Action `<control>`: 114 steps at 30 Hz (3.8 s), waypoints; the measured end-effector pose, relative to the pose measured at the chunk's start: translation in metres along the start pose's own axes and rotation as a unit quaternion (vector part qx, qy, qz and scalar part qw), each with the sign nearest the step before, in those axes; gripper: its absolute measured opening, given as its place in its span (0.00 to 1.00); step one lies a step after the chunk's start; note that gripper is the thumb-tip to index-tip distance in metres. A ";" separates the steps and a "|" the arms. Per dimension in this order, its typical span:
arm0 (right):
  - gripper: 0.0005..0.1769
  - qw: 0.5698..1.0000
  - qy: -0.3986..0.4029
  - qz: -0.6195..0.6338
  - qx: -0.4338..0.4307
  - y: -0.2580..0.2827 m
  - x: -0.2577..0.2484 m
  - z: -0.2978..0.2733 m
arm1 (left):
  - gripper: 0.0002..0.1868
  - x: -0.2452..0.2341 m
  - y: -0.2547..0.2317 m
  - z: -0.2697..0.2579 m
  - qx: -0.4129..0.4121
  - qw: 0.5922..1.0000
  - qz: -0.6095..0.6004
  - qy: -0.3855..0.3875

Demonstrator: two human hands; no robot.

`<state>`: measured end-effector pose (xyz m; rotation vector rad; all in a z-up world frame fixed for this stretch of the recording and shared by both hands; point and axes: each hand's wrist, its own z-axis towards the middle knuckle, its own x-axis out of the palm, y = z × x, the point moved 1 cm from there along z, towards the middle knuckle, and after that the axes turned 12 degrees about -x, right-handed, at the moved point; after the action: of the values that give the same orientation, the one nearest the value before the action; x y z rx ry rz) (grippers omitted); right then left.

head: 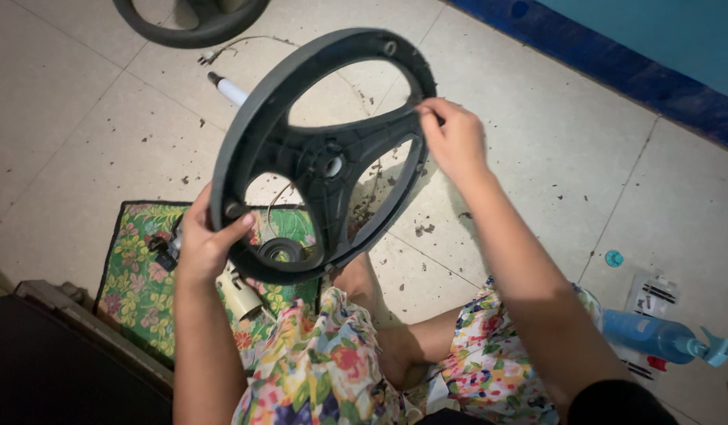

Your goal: The person scrapes debris off a black plastic steering wheel using a small metal tool. They then attach the wheel to a white vertical pole and secure it by tightening a nut with a wrench.

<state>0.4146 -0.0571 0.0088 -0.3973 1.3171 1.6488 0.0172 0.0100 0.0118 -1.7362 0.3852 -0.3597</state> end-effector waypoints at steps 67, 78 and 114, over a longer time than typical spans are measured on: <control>0.14 0.984 0.140 0.095 0.050 0.031 0.092 -0.140 | 0.36 0.043 -0.011 0.023 0.043 0.999 0.016 0.018; 0.12 0.946 -0.031 0.314 0.077 -0.001 0.119 -0.126 | 0.36 0.044 -0.016 0.019 0.034 0.999 0.028 0.009; 0.07 0.978 0.082 0.169 0.089 0.006 0.119 -0.207 | 0.35 0.044 -0.008 0.018 0.049 0.999 0.017 0.012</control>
<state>0.2905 -0.1836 -0.1509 -0.2116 1.7164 1.7845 0.0648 0.0083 0.0179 -1.6281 0.4085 -0.3694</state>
